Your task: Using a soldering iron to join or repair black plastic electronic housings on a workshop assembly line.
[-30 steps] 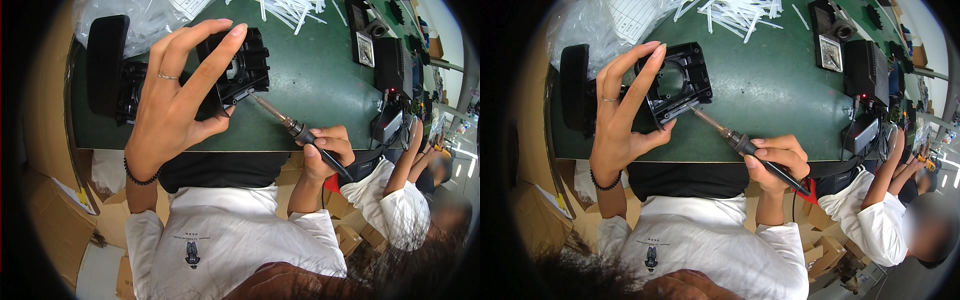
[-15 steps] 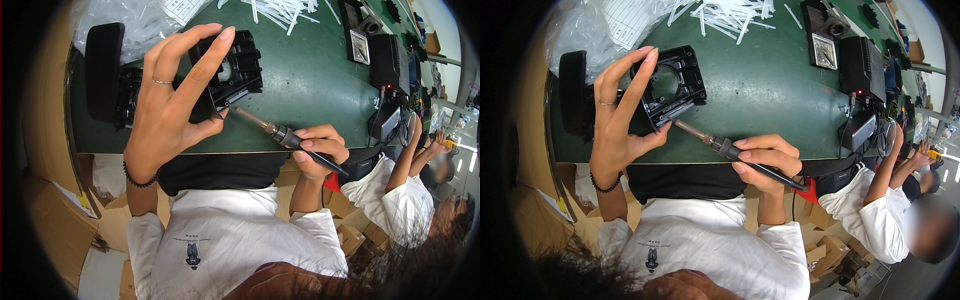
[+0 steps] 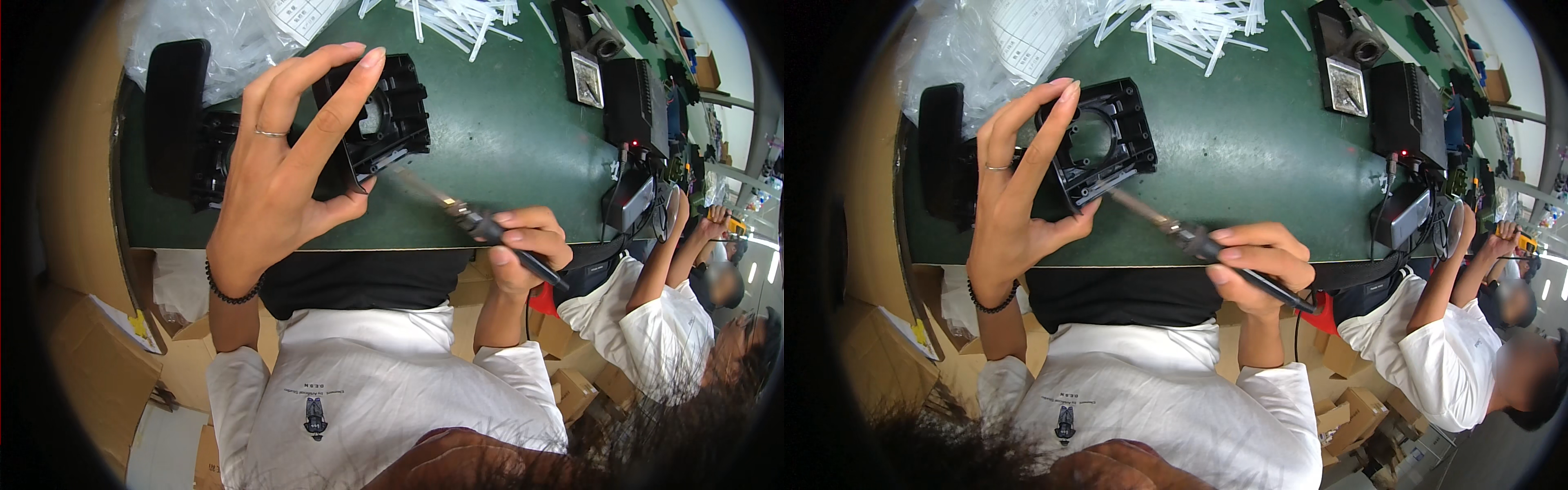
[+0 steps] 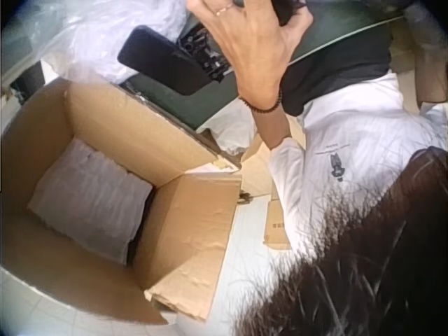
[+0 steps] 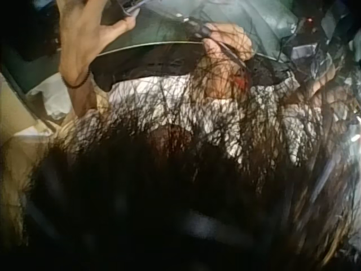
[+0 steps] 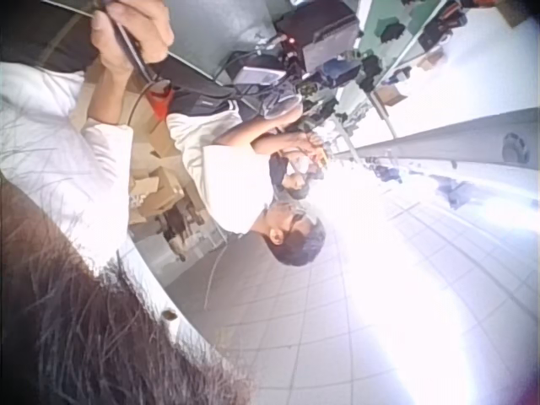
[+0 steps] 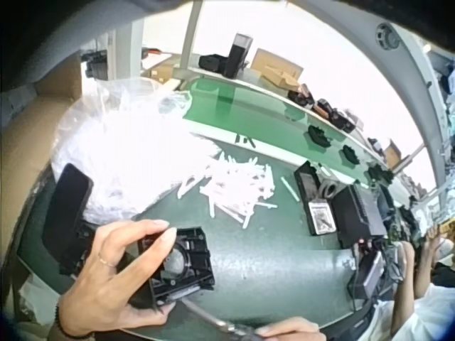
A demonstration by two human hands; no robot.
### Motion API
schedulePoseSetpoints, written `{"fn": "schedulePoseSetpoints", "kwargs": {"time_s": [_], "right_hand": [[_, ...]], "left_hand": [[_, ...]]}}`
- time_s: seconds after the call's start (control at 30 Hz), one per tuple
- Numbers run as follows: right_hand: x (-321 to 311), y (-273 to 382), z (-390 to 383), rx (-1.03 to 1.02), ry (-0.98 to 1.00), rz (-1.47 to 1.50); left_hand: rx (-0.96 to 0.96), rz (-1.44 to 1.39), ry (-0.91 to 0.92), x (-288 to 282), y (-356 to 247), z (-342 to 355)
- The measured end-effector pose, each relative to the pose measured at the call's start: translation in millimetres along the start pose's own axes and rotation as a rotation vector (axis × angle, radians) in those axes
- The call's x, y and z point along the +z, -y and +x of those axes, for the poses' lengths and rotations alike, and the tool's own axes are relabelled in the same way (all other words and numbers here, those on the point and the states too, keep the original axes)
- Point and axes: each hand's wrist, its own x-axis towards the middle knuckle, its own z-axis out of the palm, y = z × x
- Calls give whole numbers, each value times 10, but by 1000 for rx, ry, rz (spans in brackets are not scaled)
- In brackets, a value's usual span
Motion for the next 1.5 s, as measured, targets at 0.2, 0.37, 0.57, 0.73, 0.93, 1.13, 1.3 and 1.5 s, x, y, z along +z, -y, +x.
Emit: {"fn": "schedulePoseSetpoints", "kwargs": {"time_s": [0.2,0.37,0.57,0.73,0.93,1.13,1.3,1.5], "right_hand": [[73,-93,-70,-77,-587,177],[123,-66,0,25,-757,64],[135,-41,8,25,-729,79],[112,-45,-18,13,-647,79],[225,-4,25,-42,-448,173],[357,23,31,-59,-183,103],[391,-8,36,-35,-194,67],[309,-7,-4,-2,-240,166]], "left_hand": [[7,46,-138,-146,-213,500],[94,139,-189,13,-60,1972],[50,92,-261,-307,-361,770],[-452,243,-133,-601,-453,-625],[-537,170,-254,-202,-262,-841],[-442,151,-295,-31,-176,-796],[-552,77,-291,40,-328,-677],[-406,-52,-102,-119,-255,-690]]}}
